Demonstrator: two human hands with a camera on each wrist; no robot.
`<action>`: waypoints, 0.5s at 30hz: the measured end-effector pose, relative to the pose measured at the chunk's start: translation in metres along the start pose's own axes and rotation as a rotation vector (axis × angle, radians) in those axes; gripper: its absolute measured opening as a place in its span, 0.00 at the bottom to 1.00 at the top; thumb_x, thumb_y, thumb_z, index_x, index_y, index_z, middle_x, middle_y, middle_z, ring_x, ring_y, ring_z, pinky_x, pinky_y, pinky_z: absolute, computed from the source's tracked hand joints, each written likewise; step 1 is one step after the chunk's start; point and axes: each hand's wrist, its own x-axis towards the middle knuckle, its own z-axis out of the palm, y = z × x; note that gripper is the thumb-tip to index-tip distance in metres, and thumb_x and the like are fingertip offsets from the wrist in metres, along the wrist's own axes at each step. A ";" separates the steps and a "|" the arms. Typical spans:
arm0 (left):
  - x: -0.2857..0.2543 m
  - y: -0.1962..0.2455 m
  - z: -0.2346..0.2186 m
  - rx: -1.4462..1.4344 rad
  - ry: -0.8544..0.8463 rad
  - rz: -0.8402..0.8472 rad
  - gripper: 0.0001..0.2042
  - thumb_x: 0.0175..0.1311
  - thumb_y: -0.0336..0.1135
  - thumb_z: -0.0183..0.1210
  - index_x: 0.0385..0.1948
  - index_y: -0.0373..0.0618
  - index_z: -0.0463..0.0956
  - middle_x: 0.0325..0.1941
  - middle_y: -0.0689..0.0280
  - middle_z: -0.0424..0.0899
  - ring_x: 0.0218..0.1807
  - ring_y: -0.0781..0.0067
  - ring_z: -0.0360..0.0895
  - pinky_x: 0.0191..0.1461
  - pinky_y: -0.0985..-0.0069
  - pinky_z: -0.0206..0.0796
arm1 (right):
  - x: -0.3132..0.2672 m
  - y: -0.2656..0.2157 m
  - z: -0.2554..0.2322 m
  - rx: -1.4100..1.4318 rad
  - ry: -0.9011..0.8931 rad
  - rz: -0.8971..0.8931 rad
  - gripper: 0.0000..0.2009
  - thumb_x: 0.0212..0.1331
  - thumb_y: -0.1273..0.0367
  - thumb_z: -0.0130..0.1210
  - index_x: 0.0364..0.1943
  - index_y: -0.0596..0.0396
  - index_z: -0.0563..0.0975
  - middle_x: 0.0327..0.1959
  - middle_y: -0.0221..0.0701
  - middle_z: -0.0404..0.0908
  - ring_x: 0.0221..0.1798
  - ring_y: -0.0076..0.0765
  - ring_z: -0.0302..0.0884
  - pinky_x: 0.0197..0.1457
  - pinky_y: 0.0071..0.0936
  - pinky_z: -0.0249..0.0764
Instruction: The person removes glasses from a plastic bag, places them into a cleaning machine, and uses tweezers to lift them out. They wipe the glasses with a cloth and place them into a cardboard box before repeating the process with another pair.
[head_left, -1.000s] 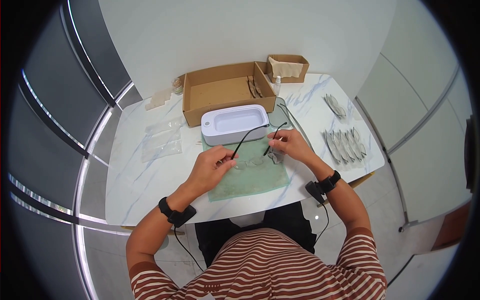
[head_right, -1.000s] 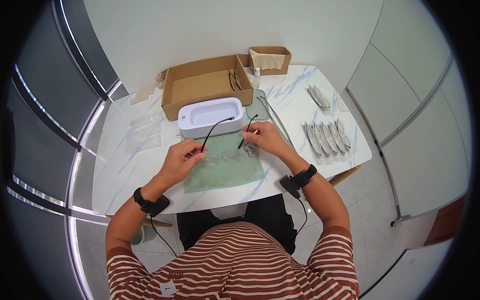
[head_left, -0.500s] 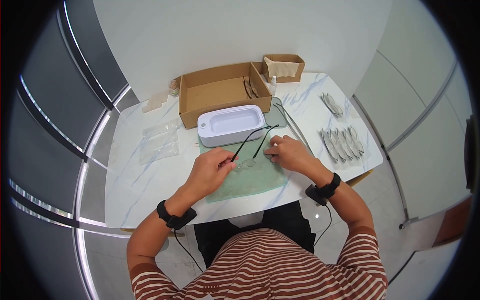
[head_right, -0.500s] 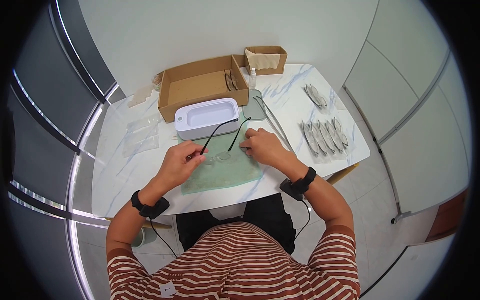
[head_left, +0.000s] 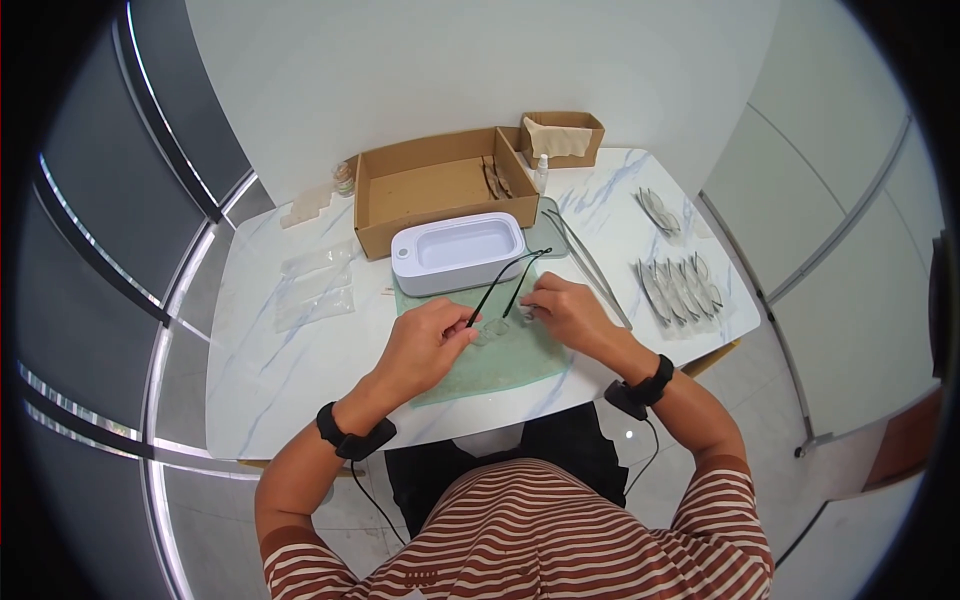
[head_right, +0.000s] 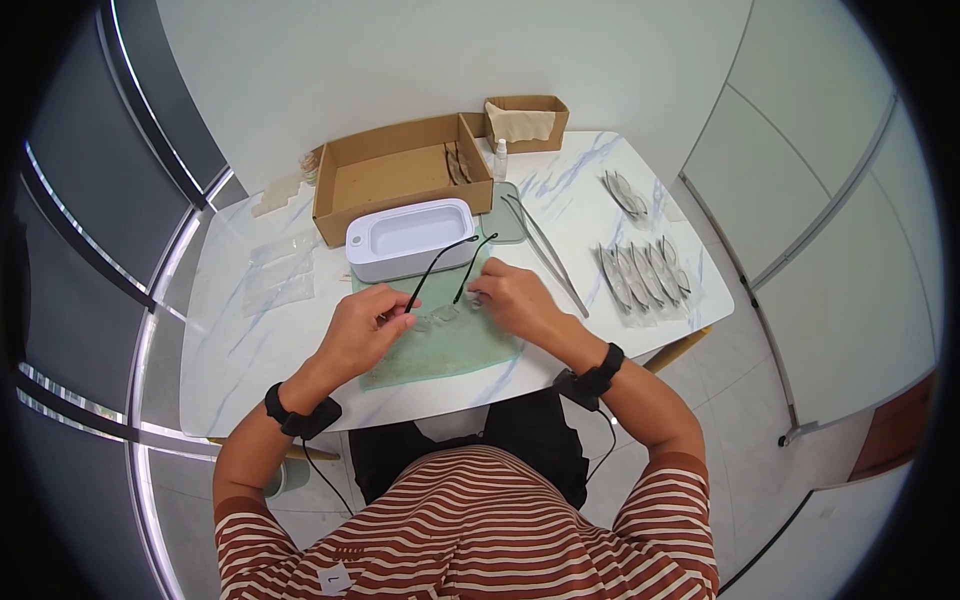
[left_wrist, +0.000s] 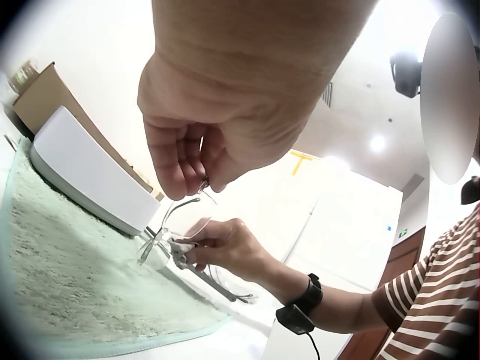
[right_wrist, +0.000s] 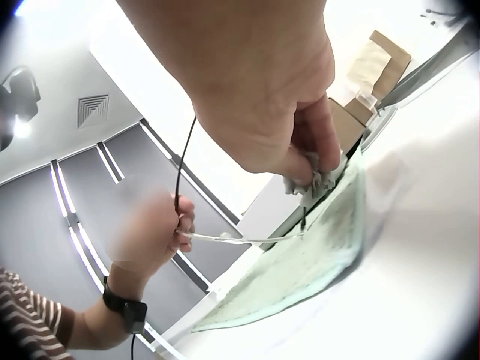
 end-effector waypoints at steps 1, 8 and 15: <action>0.001 0.001 0.001 0.000 -0.003 0.006 0.10 0.64 0.28 0.66 0.45 0.36 0.84 0.33 0.61 0.81 0.30 0.71 0.76 0.38 0.75 0.71 | 0.004 -0.008 0.002 0.027 0.055 -0.038 0.10 0.53 0.76 0.61 0.40 0.55 0.86 0.39 0.36 0.78 0.38 0.48 0.82 0.43 0.39 0.80; 0.002 0.009 0.004 0.012 0.036 0.031 0.18 0.63 0.27 0.65 0.56 0.42 0.81 0.32 0.59 0.80 0.31 0.63 0.76 0.39 0.69 0.71 | 0.020 -0.016 0.038 -0.056 -0.038 -0.123 0.05 0.51 0.76 0.57 0.32 0.57 0.83 0.37 0.37 0.74 0.43 0.47 0.80 0.43 0.41 0.79; 0.000 0.007 0.007 0.034 0.072 0.060 0.28 0.63 0.26 0.64 0.68 0.49 0.74 0.32 0.57 0.79 0.33 0.56 0.77 0.41 0.64 0.71 | 0.028 -0.006 0.021 -0.211 -0.004 -0.073 0.05 0.50 0.77 0.58 0.32 0.56 0.81 0.38 0.35 0.74 0.43 0.46 0.78 0.40 0.39 0.80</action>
